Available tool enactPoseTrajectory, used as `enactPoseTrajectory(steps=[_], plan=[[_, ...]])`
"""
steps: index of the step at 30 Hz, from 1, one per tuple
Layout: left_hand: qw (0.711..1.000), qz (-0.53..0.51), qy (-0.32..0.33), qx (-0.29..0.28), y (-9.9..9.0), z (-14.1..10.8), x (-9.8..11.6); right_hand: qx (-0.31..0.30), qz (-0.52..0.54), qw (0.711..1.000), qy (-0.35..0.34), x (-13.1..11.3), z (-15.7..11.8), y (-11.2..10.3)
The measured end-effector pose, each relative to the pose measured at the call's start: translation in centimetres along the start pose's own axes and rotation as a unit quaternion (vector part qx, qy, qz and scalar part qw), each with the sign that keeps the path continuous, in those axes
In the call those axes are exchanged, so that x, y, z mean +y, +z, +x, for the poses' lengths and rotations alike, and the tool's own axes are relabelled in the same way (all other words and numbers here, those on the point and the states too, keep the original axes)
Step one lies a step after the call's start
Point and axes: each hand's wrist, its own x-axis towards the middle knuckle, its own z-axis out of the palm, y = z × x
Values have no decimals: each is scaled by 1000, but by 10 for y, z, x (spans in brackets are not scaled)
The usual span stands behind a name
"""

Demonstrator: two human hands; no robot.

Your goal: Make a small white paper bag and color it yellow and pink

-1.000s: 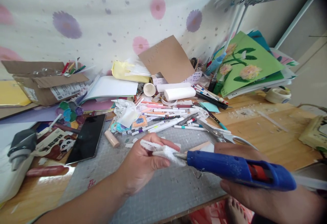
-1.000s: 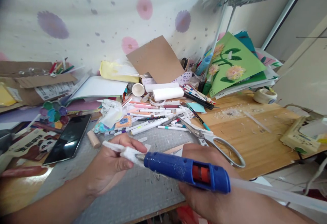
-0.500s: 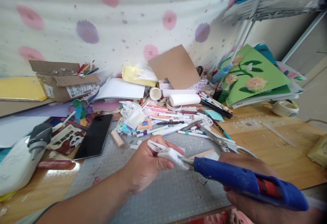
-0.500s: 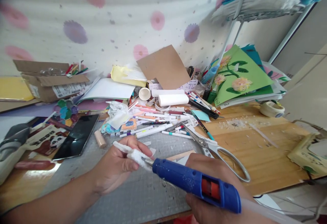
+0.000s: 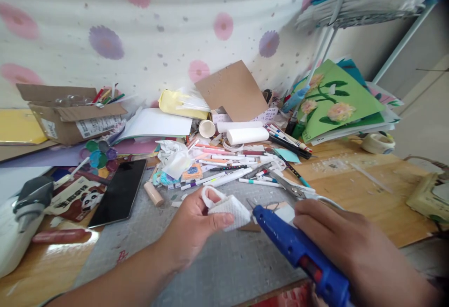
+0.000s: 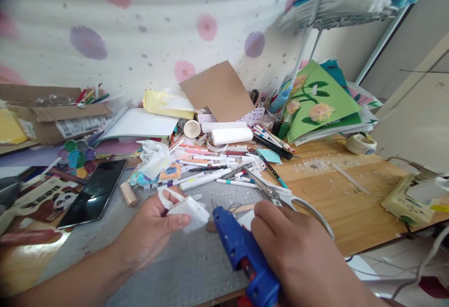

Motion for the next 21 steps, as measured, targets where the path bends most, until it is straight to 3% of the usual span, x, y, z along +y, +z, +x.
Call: enactPoseTrajectory(steps=[3,6,9,12,16,21], plan=[[1000,0,-13,-6,-1,2,3,9,3,990,139,55,2,-2],[997,-69,-39,11,-5,5,3,46,-78,958,272,123,-9,-9],[990,-117,-75,-8,-9,6,3,33,-131,933,334,167,-24,-12],[983,-159,-92,-10,-9,4,6,0,-153,929,337,182,-33,-6],[975,-203,-85,-43,-7,3,10,-34,-151,940,304,183,-34,0],[966,-234,-51,-102,-8,5,11,-51,-97,964,243,180,-39,-14]])
